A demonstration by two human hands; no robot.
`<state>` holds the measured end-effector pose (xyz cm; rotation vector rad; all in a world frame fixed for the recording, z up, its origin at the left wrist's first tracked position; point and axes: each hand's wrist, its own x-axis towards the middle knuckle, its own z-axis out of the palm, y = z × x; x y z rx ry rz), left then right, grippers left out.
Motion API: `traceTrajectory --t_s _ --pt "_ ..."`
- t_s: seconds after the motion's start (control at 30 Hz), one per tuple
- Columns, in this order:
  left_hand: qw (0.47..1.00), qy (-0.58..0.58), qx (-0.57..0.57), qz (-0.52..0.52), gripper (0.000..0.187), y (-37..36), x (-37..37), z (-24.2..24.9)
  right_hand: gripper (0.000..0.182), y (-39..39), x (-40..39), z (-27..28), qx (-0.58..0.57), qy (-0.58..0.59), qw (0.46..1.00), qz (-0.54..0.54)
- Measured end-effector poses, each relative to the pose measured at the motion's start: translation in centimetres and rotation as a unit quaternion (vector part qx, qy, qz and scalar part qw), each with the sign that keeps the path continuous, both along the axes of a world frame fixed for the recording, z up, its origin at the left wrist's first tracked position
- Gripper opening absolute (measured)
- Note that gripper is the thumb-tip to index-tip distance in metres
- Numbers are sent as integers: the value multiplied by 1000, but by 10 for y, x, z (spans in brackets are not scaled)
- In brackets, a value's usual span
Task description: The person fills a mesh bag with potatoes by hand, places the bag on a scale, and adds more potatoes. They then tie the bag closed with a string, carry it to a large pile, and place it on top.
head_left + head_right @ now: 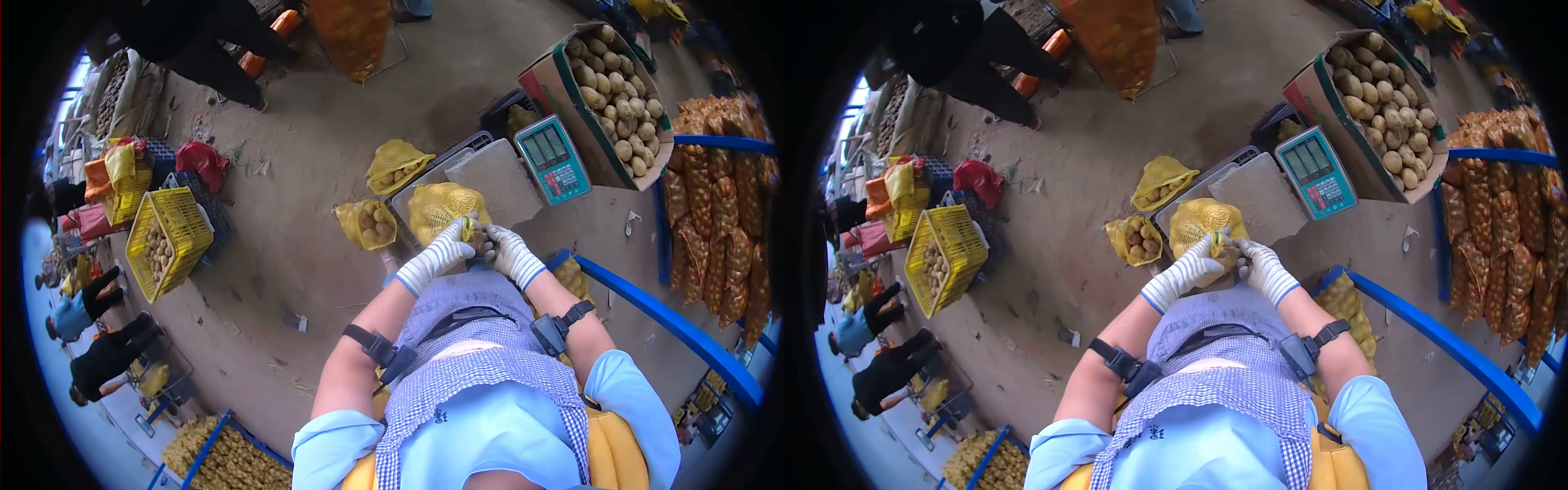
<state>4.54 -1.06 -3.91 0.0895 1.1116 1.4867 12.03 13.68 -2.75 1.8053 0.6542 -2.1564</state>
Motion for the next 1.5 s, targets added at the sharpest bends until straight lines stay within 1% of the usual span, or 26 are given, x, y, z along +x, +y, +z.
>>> traceTrajectory --t_s 0.03,0.07,0.1,0.13,0.17,0.2,0.23,0.27,0.3,0.37,0.43,0.5,0.53,0.63,0.7,0.77,0.83,0.9,0.97,1.1,1.13,1.17,1.23,1.33,1.43,1.5 --pt "1000 4 0 -14 55 2 -1 9 10 -1 2 1 0 4 1000 -14" --pt "948 271 -82 -148 53 4 -1 19 9 -3 4 3 44 32 998 37" --pt "802 511 -153 -267 52 4 -4 31 9 -4 7 4 87 58 991 88" --pt "745 574 -123 -317 48 5 -6 29 11 -4 8 4 183 74 963 183" --pt "739 578 -119 -326 48 7 -6 34 11 -4 11 5 183 76 965 171" --pt "744 557 -148 -338 47 13 -7 47 13 -4 14 10 395 115 864 290" --pt "749 535 -177 -350 46 18 -5 55 15 -4 15 15 579 139 703 389" --pt "750 536 -207 -328 48 20 2 43 23 -2 16 20 658 87 624 412" --pt "744 541 -203 -336 48 23 6 43 23 -5 14 28 659 82 630 403" --pt "755 538 -239 -287 50 28 11 42 26 -11 11 38 537 106 735 399" --pt "751 534 -242 -305 49 30 13 35 25 -19 14 14 561 166 700 408" --pt "749 519 -242 -334 45 30 10 31 22 -11 9 12 536 178 716 410" --pt "703 594 -227 -318 39 26 10 25 22 -7 6 13 536 178 719 406" --pt "705 569 -192 -378 32 34 -18 21 18 -1 -1 13 498 127 744 427" --pt "700 611 -185 -320 23 30 -25 22 19 5 -5 12 481 123 770 401" --pt "836 472 -212 -183 18 27 -29 39 19 9 -10 6 487 102 767 404" --pt "878 422 -202 -100 26 18 -22 13 19 10 -12 1 453 98 802 377" --pt "981 95 -122 114 35 13 -19 12 18 8 -10 -7 439 106 807 381" --pt "982 84 -115 123 38 10 -14 20 32 5 -5 -13 123 168 971 120" --pt "976 166 -69 120 28 18 -13 37 46 -3 25 4 48 209 972 99" --pt "964 236 -23 116 26 31 -18 58 55 -11 24 14 83 231 951 187" --pt "969 215 31 119 31 35 -7 84 65 -14 19 22 120 250 922 272" --pt "981 184 -19 50 22 24 10 93 64 -24 19 13 104 263 930 232" --pt "988 121 -77 48 22 23 13 115 60 -36 10 -17 225 296 900 229" --pt "963 268 -8 -3 23 13 13 98 26 -49 0 -21 25 334 941 -55" --pt "968 251 -11 -21 23 -2 18 86 26 -52 -10 -29 13 318 947 -47"
